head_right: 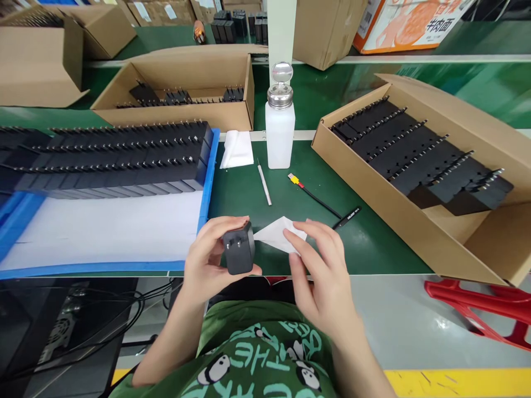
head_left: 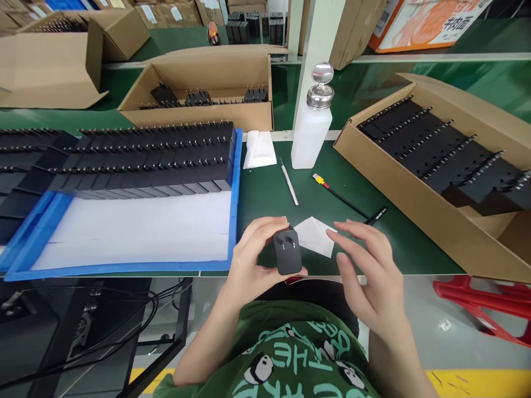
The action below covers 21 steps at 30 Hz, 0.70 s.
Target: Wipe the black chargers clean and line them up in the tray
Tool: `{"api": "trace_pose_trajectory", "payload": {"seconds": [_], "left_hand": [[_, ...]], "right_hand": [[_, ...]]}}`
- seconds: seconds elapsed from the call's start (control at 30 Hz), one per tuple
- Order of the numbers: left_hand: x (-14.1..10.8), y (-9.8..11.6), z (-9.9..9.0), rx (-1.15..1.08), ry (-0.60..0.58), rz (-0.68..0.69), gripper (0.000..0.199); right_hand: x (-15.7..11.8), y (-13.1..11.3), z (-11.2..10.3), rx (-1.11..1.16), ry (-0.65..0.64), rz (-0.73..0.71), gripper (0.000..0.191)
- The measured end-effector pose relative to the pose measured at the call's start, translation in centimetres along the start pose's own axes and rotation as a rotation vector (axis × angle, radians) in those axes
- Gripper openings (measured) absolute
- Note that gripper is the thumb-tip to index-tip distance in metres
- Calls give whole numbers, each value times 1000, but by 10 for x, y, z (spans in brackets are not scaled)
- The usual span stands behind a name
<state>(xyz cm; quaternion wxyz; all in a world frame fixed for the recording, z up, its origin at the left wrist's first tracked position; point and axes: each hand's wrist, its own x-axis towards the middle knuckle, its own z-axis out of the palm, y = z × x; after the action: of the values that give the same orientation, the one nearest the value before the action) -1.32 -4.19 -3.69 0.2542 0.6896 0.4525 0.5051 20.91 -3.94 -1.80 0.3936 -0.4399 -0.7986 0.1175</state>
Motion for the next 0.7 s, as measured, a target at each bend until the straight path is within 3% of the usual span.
{"api": "trace_pose_trajectory", "payload": {"seconds": [0.07, 0.17, 0.23, 0.47, 0.7], "left_hand": [[-1, 1, 1, -25, 9, 30, 75], [-2, 4, 4, -11, 10, 69, 68], [-2, 6, 7, 19, 16, 86, 59], [1, 11, 16, -37, 24, 149, 48], [2, 23, 28, -180, 93, 107, 54]], "right_hand": [[-1, -18, 1, 77, 64, 47, 36], [-2, -40, 10, 157, 10, 53, 56], [0, -48, 18, 164, 34, 50, 57], [0, -55, 21, 27, 220, 54, 46], [-4, -63, 14, -88, 280, 26, 55]]}}
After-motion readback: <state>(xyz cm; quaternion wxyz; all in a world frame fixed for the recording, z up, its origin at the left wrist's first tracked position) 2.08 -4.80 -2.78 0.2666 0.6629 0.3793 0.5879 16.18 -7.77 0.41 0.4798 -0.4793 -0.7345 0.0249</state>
